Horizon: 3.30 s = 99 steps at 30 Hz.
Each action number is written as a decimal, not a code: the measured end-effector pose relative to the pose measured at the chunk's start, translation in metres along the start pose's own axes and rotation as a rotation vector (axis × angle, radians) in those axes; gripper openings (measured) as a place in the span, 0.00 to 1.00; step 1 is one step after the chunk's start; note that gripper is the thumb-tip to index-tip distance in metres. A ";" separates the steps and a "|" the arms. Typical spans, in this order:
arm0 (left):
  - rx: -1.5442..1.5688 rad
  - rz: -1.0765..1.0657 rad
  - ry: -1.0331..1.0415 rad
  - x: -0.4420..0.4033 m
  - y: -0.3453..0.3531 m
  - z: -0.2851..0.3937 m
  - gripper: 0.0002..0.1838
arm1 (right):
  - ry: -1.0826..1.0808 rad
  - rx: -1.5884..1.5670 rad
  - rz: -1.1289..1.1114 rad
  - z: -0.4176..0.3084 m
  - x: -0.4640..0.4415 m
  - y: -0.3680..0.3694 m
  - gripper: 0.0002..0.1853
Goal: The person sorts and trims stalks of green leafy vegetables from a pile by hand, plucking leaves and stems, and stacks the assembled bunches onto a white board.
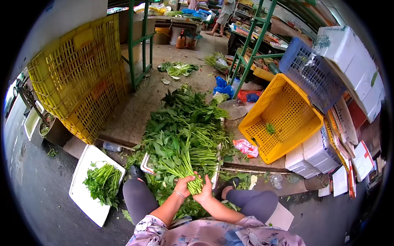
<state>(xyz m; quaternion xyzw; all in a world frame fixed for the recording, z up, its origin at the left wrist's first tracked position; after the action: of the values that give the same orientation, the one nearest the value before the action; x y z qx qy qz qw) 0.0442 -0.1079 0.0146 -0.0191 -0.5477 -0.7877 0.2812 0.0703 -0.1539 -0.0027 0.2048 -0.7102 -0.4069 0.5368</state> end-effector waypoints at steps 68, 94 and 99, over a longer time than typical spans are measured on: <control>-0.186 0.377 0.054 -0.079 0.097 -0.034 0.13 | -1.044 1.449 0.178 -0.131 0.077 0.030 0.08; -0.222 0.242 0.083 -0.042 0.125 -0.030 0.08 | -0.542 1.374 0.260 -0.141 0.036 -0.028 0.18; -0.277 0.189 0.110 -0.048 0.108 -0.028 0.11 | -0.965 1.604 0.163 -0.142 0.085 0.030 0.16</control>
<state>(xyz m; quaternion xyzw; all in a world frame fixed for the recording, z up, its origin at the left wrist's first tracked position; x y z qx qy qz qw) 0.1426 -0.1379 0.0792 -0.0662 -0.4136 -0.8254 0.3784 0.1777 -0.2496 0.0852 0.2723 -0.9365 0.2017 -0.0903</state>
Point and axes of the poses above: each hand's wrist, its own x-axis away from the middle knuckle, its own y-axis out of the palm, z = x × y, the point moved 8 cm from there along -x, towards the middle knuckle, and after that the axes turned 9 degrees about -x, right-handed, at the moved point
